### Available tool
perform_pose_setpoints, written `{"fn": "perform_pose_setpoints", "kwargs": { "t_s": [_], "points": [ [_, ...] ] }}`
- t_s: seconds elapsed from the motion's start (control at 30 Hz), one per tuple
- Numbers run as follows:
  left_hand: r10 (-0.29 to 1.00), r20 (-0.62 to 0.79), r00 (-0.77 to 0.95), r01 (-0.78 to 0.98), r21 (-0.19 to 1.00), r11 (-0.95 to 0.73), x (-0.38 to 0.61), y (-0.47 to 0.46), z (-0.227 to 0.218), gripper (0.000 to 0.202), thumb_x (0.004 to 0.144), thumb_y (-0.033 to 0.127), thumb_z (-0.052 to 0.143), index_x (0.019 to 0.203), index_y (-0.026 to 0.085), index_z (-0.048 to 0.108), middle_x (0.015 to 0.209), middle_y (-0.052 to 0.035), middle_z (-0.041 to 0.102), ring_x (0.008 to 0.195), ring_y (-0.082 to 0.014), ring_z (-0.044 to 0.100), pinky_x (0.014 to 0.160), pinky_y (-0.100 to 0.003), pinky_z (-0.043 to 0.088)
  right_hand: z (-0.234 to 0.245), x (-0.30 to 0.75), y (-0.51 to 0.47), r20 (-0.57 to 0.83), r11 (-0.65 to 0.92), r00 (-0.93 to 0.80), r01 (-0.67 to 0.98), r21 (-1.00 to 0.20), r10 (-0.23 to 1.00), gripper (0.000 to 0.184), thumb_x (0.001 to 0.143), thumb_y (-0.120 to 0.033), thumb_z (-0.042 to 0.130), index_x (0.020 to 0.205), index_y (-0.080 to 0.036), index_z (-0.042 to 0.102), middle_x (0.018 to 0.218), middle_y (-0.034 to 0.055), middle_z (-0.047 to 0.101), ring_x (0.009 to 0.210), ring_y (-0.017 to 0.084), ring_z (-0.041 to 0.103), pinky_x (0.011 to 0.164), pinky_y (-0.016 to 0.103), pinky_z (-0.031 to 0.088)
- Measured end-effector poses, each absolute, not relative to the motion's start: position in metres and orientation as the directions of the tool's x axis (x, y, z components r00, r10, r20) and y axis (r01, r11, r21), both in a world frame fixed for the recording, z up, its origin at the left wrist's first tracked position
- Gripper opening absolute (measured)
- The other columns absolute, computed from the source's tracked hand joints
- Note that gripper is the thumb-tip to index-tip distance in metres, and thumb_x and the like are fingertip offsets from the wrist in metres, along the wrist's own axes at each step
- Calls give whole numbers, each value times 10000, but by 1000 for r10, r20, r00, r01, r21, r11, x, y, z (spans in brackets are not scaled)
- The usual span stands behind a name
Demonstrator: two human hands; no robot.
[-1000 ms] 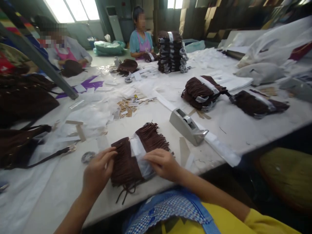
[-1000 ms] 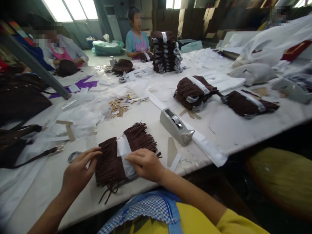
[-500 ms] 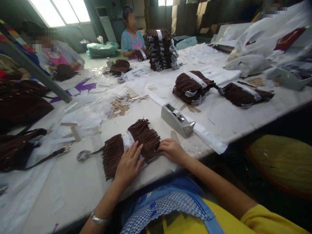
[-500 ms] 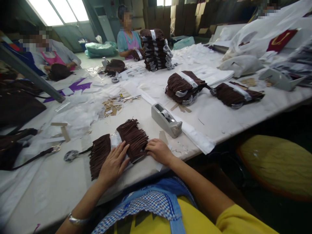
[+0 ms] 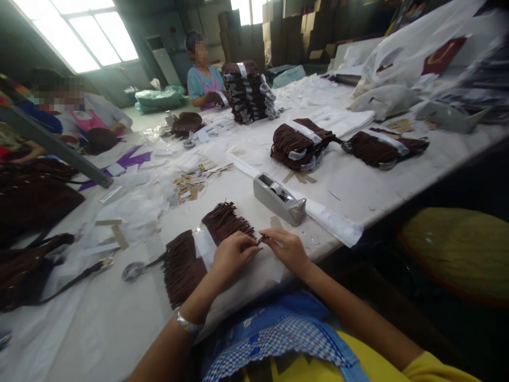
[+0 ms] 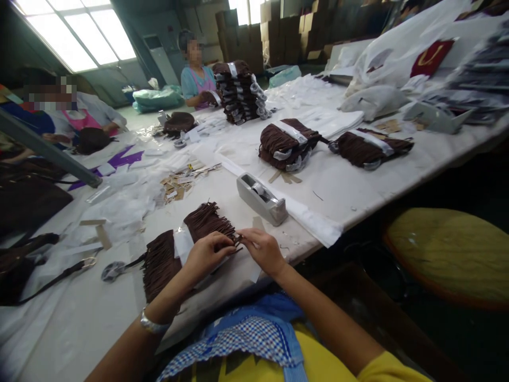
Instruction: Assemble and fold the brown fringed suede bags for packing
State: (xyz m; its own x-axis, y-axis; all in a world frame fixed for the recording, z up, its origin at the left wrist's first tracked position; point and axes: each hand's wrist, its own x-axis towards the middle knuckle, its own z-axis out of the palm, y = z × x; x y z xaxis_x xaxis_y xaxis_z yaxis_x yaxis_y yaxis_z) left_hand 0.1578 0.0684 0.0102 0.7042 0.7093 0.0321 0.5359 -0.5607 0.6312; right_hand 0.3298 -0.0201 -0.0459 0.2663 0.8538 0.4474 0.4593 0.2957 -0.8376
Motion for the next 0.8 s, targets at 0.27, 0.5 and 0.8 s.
{"fn": "perform_pose_setpoints", "kwargs": {
  "t_s": [0.27,0.5,0.8],
  "points": [
    [749,0,663,527,710,-467,155,72,12,149,768,370,737,763,221,730,798,-15,682,737,-175,623,667,-292,446,-44,307,-25,-103,-49,251,-212,-976,962,370,774,-448,749,994,-159,681,869,45,694,637,141,630,547,234,511],
    [768,18,640,460,792,-401,147,83,7,175,753,374,722,735,200,715,770,-32,694,747,-196,641,697,-312,484,-32,310,-21,-130,-74,336,-174,-982,933,336,694,-456,795,788,-140,731,668,17,655,576,137,577,574,249,469],
    [832,84,548,458,803,-382,143,90,2,220,786,401,696,756,184,695,785,-29,673,757,-180,628,716,-301,484,-41,312,-24,-285,-214,388,-217,-953,877,199,687,-334,731,711,-148,661,524,3,618,468,126,557,490,227,466]
  ]
}}
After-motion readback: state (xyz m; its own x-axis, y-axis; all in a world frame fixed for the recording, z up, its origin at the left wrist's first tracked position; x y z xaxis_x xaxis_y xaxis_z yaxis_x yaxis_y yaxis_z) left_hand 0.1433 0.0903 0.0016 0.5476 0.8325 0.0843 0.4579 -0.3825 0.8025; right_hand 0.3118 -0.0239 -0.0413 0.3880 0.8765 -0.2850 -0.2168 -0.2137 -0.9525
